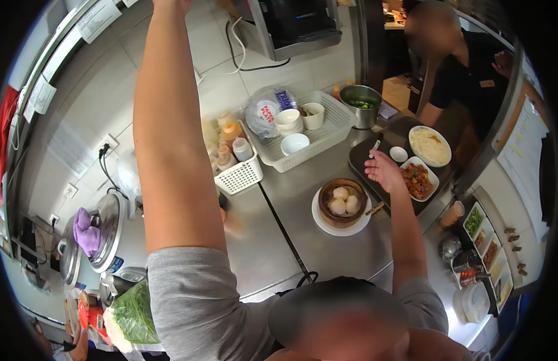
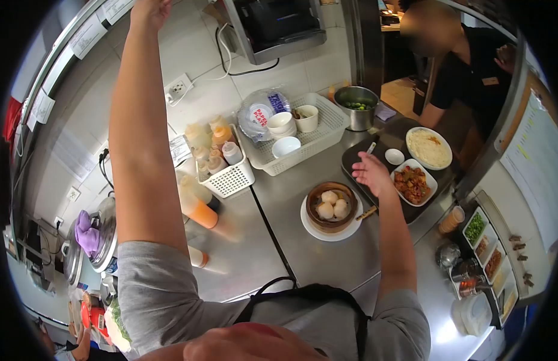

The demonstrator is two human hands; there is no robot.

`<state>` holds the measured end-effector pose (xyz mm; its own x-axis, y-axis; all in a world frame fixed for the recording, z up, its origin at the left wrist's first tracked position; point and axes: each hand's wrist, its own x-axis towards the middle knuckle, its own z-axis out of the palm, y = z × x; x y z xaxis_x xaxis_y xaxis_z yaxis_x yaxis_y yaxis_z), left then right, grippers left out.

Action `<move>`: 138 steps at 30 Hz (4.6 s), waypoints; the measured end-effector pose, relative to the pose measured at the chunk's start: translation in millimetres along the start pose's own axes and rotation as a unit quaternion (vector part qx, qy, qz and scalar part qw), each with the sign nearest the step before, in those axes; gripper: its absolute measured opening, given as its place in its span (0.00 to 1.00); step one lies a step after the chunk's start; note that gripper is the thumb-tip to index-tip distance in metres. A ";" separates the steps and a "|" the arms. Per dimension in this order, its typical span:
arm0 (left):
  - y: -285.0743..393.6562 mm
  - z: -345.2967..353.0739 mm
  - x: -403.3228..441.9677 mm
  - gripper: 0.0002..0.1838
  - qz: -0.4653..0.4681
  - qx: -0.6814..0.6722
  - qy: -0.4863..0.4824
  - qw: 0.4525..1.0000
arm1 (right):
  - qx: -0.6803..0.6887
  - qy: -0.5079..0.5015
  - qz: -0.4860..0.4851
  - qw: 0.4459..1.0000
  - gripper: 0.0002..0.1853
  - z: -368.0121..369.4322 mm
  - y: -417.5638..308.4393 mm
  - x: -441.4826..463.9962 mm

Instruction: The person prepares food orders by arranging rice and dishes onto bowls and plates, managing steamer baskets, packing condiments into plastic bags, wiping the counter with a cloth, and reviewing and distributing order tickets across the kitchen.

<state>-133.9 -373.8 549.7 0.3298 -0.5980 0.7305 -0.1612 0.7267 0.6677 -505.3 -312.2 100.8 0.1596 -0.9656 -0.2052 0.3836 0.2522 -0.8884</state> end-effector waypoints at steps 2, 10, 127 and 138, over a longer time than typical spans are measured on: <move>-13.0 1.2 8.2 0.10 0.003 -0.018 0.016 1.000 | 0.037 -0.075 -0.007 0.996 0.15 9.5 2.2 -42.7; -66.4 -1.3 -311.3 0.08 -0.002 0.301 -0.177 0.937 | -0.047 -0.113 -0.108 0.987 0.29 77.7 63.7 -160.6; -126.9 -77.2 -622.8 0.33 -0.065 0.359 -0.427 0.828 | -0.656 0.110 -0.009 0.747 0.19 48.1 194.8 -182.6; -146.5 -55.0 -569.2 0.12 -0.312 0.113 -0.368 0.869 | -0.199 -0.009 -0.051 0.979 0.14 66.4 161.4 -189.9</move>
<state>-246.8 -121.3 28.2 -0.2516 -0.9663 0.0546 -0.3711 0.1484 0.9167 -413.3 -83.9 23.6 0.1575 -0.9821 -0.1037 0.0138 0.1072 -0.9941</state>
